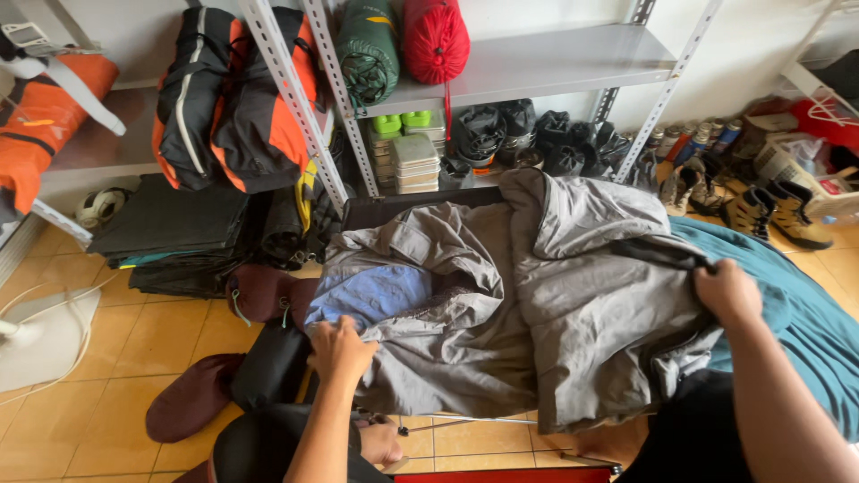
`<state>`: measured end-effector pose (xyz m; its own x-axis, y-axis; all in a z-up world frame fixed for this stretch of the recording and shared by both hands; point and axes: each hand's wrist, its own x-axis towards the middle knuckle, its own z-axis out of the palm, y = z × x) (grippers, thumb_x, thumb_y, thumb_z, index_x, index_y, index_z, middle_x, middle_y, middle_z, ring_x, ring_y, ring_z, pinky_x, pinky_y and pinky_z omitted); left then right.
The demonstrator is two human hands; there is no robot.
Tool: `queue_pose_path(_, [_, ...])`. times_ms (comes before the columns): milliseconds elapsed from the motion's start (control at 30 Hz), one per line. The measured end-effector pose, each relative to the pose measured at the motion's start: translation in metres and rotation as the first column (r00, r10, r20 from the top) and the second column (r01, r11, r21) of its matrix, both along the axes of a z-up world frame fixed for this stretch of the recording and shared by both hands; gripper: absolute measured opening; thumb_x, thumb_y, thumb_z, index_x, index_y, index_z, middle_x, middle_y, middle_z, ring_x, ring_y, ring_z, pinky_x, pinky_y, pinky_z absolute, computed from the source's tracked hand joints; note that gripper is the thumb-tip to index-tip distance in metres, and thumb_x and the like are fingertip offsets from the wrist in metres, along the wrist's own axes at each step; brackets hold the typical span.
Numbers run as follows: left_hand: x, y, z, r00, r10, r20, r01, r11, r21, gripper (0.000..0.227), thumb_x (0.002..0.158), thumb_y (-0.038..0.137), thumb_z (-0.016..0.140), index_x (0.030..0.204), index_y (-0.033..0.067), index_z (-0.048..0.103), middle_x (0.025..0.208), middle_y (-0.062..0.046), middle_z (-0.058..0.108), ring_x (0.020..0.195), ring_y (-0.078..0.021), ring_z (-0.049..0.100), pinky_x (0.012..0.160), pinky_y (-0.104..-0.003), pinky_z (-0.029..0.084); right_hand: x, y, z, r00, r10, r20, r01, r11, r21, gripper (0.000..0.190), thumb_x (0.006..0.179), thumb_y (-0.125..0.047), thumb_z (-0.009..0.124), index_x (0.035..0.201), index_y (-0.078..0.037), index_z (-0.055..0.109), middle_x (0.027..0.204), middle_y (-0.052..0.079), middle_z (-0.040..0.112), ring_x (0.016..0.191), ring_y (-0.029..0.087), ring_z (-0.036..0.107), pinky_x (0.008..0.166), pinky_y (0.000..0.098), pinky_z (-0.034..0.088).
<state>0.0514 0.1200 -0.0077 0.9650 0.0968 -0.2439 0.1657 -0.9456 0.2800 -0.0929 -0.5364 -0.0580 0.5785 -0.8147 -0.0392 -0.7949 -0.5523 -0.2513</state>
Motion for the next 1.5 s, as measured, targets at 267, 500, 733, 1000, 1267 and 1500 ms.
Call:
queue_pose_path(267, [-0.048,-0.076,0.044,0.929,-0.066,-0.363,-0.014,0.977,-0.214,0.109,0.081,0.053,0.065,0.152,0.0231,-0.012,0.145,-0.027,0.010,0.114,-0.0390,0.055,0.094,-0.040,0.050,-0.004,0.165,0.123,0.989,-0.095,0.115,0.015,0.832,0.555,0.105,0.066,-0.056,0.068,0.146,-0.010,0.019,0.139,0.022,0.042,0.122,0.039,0.047,0.100,0.0447,0.043])
queue_pose_path(500, [-0.009,-0.125,0.018,0.991,-0.014,-0.131,-0.064,0.819,-0.571,0.080,0.070,0.043,0.067,0.142,0.0329,0.033,0.132,-0.019,0.037,0.122,-0.0410,0.047,0.104,-0.048,0.037,0.017,0.228,0.070,0.964,-0.232,0.133,0.029,0.587,0.809,0.076,0.079,-0.045,0.067,0.131,0.007,0.049,0.131,0.024,0.052,0.110,0.036,0.056,0.089,0.0405,0.048])
queue_pose_path(733, [0.052,-0.202,0.041,0.999,-0.026,0.039,0.046,0.697,-0.716,0.073,0.059,0.040,0.069,0.128,0.0261,0.053,0.122,-0.013,0.059,0.113,-0.0295,0.057,0.097,-0.035,0.043,0.032,0.353,-0.004,0.836,-0.500,0.228,-0.050,0.344,0.938,0.072,0.080,-0.038,0.057,0.137,-0.003,0.031,0.138,0.019,0.048,0.120,0.031,0.051,0.100,0.0407,0.042])
queue_pose_path(1000, [0.044,-0.242,0.084,0.681,-0.727,0.089,0.731,0.668,-0.141,0.069,0.074,0.042,0.052,0.141,0.0320,0.040,0.142,-0.004,0.044,0.129,-0.0279,0.043,0.105,-0.048,0.027,0.059,0.453,0.051,0.952,0.138,0.275,-0.279,0.013,0.960,0.055,0.093,-0.035,0.043,0.108,0.016,0.055,0.096,0.034,0.062,0.082,0.035,0.068,0.055,0.0396,0.064])
queue_pose_path(1267, [-0.029,-0.125,0.093,0.758,-0.627,0.180,0.629,0.776,0.055,0.063,0.085,0.045,0.052,0.141,0.0231,0.032,0.146,-0.013,0.025,0.135,-0.0339,0.025,0.108,-0.057,0.021,0.056,0.308,0.157,0.677,0.599,0.427,-0.675,0.275,0.685,0.026,0.094,-0.023,0.060,0.114,-0.008,0.062,0.088,0.012,0.071,0.077,0.018,0.072,0.069,0.0248,0.062])
queue_pose_path(1500, [-0.097,-0.092,0.045,0.895,-0.233,-0.382,0.280,0.957,0.074,0.133,0.078,0.050,0.079,0.142,0.0401,-0.038,0.153,-0.025,-0.035,0.137,-0.0573,0.008,0.106,-0.047,0.034,0.079,0.204,0.114,0.836,0.531,-0.141,-0.484,0.833,0.268,0.090,0.072,-0.077,0.048,0.149,-0.046,0.014,0.154,0.006,0.016,0.140,0.033,0.022,0.101,0.0596,0.038])
